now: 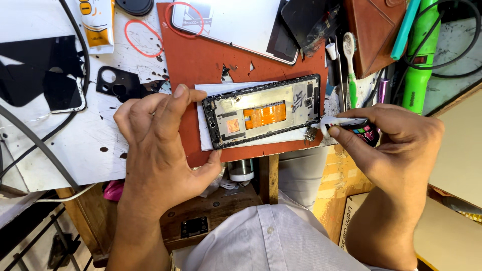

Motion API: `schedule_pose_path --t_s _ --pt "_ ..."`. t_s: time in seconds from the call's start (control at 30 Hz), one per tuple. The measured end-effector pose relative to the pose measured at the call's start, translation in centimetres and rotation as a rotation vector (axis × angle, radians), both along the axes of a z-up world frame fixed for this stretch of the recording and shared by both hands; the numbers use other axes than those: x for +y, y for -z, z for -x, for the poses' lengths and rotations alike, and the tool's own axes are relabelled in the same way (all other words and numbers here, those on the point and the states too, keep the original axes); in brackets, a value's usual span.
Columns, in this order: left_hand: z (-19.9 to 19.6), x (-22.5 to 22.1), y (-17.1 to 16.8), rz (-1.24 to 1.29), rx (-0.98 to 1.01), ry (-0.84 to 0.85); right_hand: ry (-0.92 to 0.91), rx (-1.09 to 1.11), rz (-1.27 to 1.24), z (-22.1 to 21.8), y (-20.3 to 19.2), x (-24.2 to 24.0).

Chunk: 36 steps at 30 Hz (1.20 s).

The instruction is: The person applies adhesive to the frame of a mobile phone using a tube, cleans the edges with a cloth, and then aligns and installs a replacement screen onto the chassis.

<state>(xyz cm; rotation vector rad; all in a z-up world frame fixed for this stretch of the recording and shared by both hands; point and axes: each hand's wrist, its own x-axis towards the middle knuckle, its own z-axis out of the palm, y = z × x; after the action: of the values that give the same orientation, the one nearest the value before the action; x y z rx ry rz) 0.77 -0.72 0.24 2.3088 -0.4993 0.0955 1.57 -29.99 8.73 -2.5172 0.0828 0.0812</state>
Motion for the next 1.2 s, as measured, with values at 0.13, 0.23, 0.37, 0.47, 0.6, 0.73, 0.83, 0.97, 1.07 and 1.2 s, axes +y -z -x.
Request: schedule_pose_path --t_s 0.13,0.23,0.37,0.47,0.6,0.73,0.83,0.97,1.07,1.2 --pt "0.1 0.1 0.2 -0.003 -0.006 0.005 -0.005 0.000 -0.006 0.2 0.1 -0.5" --pt "0.1 0.1 0.3 -0.012 -0.010 0.002 0.068 0.038 -0.026 1.0 0.4 -1.4" --pt "0.1 0.0 0.3 -0.025 -0.013 0.013 0.179 0.007 -0.273 2.6 0.6 -3.4" --pt "0.0 -0.1 0.1 -0.034 -0.012 0.013 0.370 -0.093 -0.576 4.5 1.9 -4.0" --pt "0.0 -0.1 -0.1 -0.047 -0.006 0.010 0.151 -0.279 -0.390 6.4 4.4 -4.4" --pt "0.0 -0.3 -0.3 -0.052 -0.018 0.006 -0.194 -0.337 -0.042 7.8 5.0 -4.9" --pt "-0.1 -0.4 -0.5 -0.056 -0.044 0.006 0.062 -0.224 -0.442 9.0 5.3 -6.2" --pt "-0.2 -0.6 -0.8 -0.041 -0.038 -0.001 0.362 -0.285 -1.291 7.8 8.9 -6.0" --pt "-0.3 -0.7 -0.9 -0.038 -0.038 -0.003 0.389 -0.408 -1.072 5.3 10.4 -4.4" --pt "-0.5 -0.8 -0.9 -0.029 -0.033 -0.005 0.286 -0.485 -0.730 2.2 9.7 -3.6"
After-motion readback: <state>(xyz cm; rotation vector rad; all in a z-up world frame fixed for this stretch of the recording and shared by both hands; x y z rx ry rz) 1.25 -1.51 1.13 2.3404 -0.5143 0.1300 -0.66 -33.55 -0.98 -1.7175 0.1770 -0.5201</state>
